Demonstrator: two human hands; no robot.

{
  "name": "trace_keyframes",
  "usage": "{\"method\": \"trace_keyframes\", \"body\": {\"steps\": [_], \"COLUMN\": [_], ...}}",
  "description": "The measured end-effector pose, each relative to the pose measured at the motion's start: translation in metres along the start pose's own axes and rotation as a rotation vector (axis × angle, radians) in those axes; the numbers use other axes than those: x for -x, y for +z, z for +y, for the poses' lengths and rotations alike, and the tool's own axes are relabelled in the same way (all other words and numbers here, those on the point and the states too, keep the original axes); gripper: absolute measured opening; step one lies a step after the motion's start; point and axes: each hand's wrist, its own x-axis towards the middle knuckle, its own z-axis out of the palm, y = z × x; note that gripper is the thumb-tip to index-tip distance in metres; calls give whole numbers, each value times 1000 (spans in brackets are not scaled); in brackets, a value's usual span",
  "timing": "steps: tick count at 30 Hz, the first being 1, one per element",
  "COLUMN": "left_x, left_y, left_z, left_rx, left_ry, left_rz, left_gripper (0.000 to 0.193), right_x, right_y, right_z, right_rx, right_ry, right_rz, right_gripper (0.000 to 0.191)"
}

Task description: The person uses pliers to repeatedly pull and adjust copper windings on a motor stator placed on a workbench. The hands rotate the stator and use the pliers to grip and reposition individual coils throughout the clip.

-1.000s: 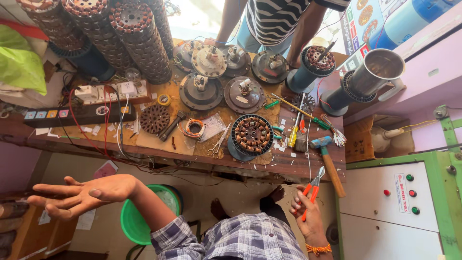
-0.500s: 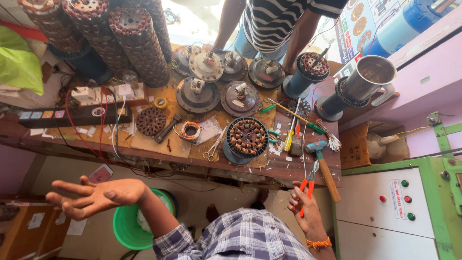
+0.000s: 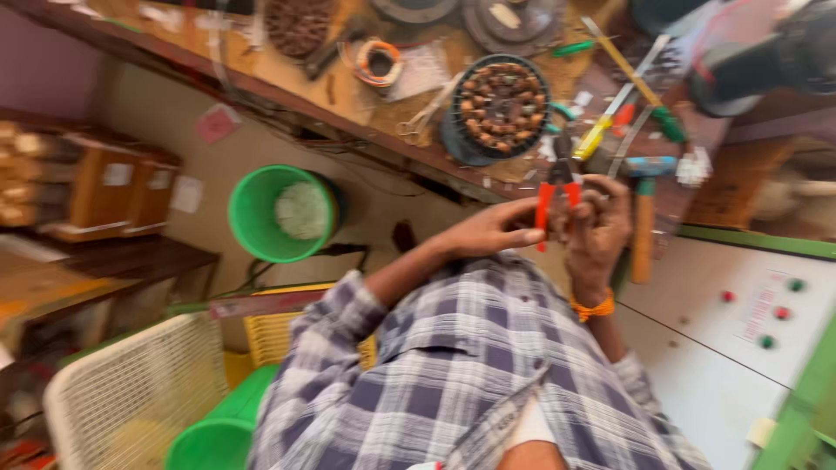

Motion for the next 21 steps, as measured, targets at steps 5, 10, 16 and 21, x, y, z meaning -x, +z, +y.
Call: {"method": "trace_keyframes", "body": {"steps": [5, 10, 16, 21], "left_x": [-22, -40, -29, -22], "left_y": [24, 34, 2, -25], "left_z": [-55, -71, -23, 27], "left_rx": [389, 151, -165, -857], "left_ry": [-44, -20, -337, 232], "left_rz": [226, 445, 486, 935], "left_gripper": [48, 60, 56, 14], "right_x": [-2, -6, -16, -25], "right_y": [1, -16, -34, -35], "right_z": [-1, -2, -10, 16], "right_rx": [423, 460, 241, 19], "right_ry": [-206, 44, 352, 557], "right_rz": [20, 5, -59, -130], "right_gripper": [29, 37, 38, 39]}}
